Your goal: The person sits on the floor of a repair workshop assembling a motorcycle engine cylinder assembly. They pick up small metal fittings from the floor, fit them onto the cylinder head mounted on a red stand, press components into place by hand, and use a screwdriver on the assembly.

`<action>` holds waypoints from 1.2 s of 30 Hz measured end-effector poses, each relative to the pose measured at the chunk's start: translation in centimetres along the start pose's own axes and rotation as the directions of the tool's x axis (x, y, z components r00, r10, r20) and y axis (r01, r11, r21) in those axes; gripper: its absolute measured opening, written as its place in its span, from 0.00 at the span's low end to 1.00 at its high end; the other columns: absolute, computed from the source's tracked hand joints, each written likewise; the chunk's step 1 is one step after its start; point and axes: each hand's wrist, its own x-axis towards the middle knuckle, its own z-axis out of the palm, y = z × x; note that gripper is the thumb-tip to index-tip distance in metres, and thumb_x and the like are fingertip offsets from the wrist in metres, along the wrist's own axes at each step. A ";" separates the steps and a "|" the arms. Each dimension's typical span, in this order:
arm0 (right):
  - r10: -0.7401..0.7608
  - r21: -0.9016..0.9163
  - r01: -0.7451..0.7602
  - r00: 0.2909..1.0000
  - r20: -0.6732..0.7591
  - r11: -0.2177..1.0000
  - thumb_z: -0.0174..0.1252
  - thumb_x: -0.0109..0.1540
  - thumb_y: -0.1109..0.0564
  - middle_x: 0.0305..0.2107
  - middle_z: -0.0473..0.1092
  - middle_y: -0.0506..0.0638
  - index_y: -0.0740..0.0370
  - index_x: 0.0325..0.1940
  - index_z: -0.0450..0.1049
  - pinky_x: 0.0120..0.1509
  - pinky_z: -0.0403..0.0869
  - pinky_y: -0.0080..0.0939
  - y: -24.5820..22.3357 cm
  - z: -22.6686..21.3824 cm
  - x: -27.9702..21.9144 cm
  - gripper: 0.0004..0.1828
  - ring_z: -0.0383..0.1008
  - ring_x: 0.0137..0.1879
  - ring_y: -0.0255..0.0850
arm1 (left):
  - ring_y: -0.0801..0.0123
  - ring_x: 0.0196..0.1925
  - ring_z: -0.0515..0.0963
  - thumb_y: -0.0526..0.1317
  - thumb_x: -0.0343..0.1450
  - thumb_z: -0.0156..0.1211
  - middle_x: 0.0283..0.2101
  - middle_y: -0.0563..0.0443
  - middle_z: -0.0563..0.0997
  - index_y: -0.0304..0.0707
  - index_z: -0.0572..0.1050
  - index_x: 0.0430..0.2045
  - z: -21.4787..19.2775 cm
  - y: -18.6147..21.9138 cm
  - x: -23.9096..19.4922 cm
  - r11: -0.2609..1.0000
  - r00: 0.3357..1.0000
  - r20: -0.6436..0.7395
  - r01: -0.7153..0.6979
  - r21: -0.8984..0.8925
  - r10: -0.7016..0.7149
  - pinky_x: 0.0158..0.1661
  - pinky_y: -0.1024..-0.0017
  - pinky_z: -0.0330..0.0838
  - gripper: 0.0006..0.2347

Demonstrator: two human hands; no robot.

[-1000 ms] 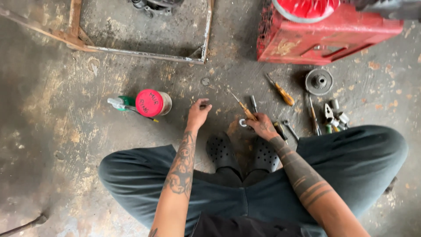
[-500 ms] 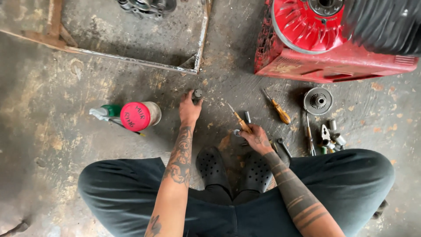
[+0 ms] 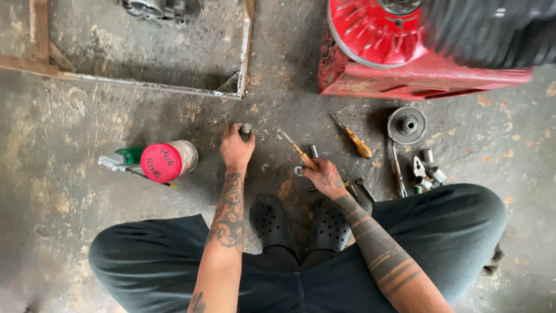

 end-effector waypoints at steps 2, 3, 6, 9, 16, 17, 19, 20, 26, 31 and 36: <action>0.015 0.013 -0.015 1.000 0.018 1.000 0.67 0.52 0.40 0.33 0.77 0.59 0.55 0.41 0.81 0.51 0.73 0.53 -1.6 -0.8 -1.3 0.21 0.79 0.49 0.56 | 0.48 0.38 0.85 0.51 0.62 0.71 0.35 0.51 0.80 0.53 0.78 0.39 -0.5 0.2 -0.2 0.999 0.998 0.032 0.051 0.013 -0.051 0.35 0.51 0.82 0.15; 0.016 0.020 -0.016 1.000 0.001 1.000 0.67 0.52 0.40 0.33 0.77 0.59 0.55 0.41 0.81 0.51 0.73 0.53 -1.2 -0.6 -0.9 0.21 0.79 0.49 0.56 | 0.48 0.38 0.85 0.51 0.62 0.71 0.35 0.51 0.80 0.53 0.78 0.39 -1.4 0.2 -0.4 0.999 0.999 0.034 0.035 0.004 -0.036 0.35 0.51 0.82 0.15; -0.024 0.008 0.024 1.000 -0.008 1.000 0.68 0.52 0.39 0.39 0.78 0.62 0.54 0.45 0.81 0.54 0.74 0.56 -0.3 -0.4 -0.9 0.24 0.78 0.53 0.59 | 0.42 0.40 0.86 0.55 0.62 0.68 0.35 0.45 0.84 0.64 0.76 0.46 -4.8 1.0 -1.0 0.976 0.965 0.157 0.216 -0.026 -0.209 0.39 0.47 0.81 0.19; -0.053 0.002 0.053 0.998 -0.028 0.999 0.67 0.52 0.38 0.39 0.79 0.59 0.52 0.46 0.81 0.55 0.75 0.54 -0.2 -0.6 -1.7 0.24 0.78 0.54 0.57 | 0.57 0.40 0.87 0.44 0.62 0.71 0.36 0.49 0.86 0.59 0.78 0.44 -9.2 1.7 -1.4 0.850 0.946 0.088 0.320 -0.419 -0.312 0.41 0.65 0.80 0.16; -0.141 0.041 0.150 0.977 -0.159 0.988 0.65 0.54 0.42 0.39 0.78 0.63 0.57 0.47 0.81 0.56 0.75 0.57 3.3 0.3 -1.8 0.23 0.78 0.53 0.60 | 0.62 0.47 0.81 0.37 0.67 0.70 0.42 0.40 0.82 0.41 0.78 0.49 -17.8 1.0 -2.8 0.630 0.970 0.082 0.212 -0.747 -0.230 0.52 0.63 0.76 0.16; -0.162 0.073 0.178 0.970 -0.183 0.981 0.64 0.54 0.42 0.35 0.78 0.62 0.57 0.43 0.81 0.52 0.75 0.56 3.2 0.2 -2.3 0.21 0.79 0.50 0.59 | 0.61 0.48 0.81 0.36 0.68 0.70 0.44 0.38 0.82 0.41 0.78 0.49 -20.6 2.5 -3.4 0.658 0.975 0.021 0.166 -0.734 -0.222 0.54 0.62 0.74 0.15; -0.170 0.150 0.205 0.961 -0.216 0.967 0.64 0.52 0.42 0.30 0.77 0.59 0.56 0.38 0.81 0.49 0.74 0.55 1.4 -1.5 -4.1 0.18 0.79 0.45 0.54 | 0.63 0.43 0.82 0.34 0.69 0.69 0.43 0.40 0.82 0.42 0.78 0.47 -20.9 1.1 -2.0 0.575 0.983 -0.027 0.084 -0.814 -0.182 0.47 0.65 0.78 0.13; -0.176 0.212 0.223 0.960 -0.219 0.952 0.64 0.51 0.42 0.25 0.75 0.55 0.54 0.32 0.80 0.45 0.73 0.53 0.7 -2.1 -5.2 0.16 0.79 0.40 0.49 | 0.65 0.38 0.84 0.33 0.70 0.68 0.42 0.42 0.82 0.43 0.78 0.45 -21.0 0.2 -1.6 0.485 0.981 -0.070 0.027 -0.874 -0.180 0.41 0.69 0.81 0.11; -0.293 0.486 0.468 0.872 -0.393 0.738 0.63 0.53 0.54 0.20 0.72 0.49 0.60 0.32 0.78 0.37 0.73 0.40 -7.8 -11.3 -17.2 0.08 0.74 0.27 0.38 | 0.62 0.37 0.84 0.32 0.76 0.62 0.43 0.37 0.82 0.39 0.73 0.44 -28.8 4.0 -2.6 0.358 0.997 -0.068 -0.077 -0.931 0.036 0.38 0.71 0.80 0.06; -0.321 0.518 0.748 0.653 -0.686 0.415 0.66 0.56 0.61 0.27 0.74 0.54 0.66 0.45 0.77 0.33 0.73 0.39 -7.7 -18.8 -26.2 0.14 0.73 0.29 0.39 | 0.64 0.39 0.81 0.33 0.77 0.57 0.46 0.39 0.81 0.39 0.73 0.47 -35.3 9.0 -4.3 0.298 0.972 -0.057 -0.126 -0.946 0.228 0.42 0.73 0.78 0.07; -0.224 0.594 0.795 0.606 -0.763 0.126 0.57 0.59 0.64 0.33 0.73 0.51 0.66 0.48 0.72 0.38 0.73 0.33 -1.8 -24.2 -35.8 0.13 0.75 0.32 0.38 | 0.67 0.42 0.79 0.34 0.78 0.54 0.54 0.40 0.79 0.41 0.71 0.52 -39.1 15.4 -6.1 0.269 0.930 0.021 -0.085 -0.959 0.367 0.47 0.77 0.77 0.09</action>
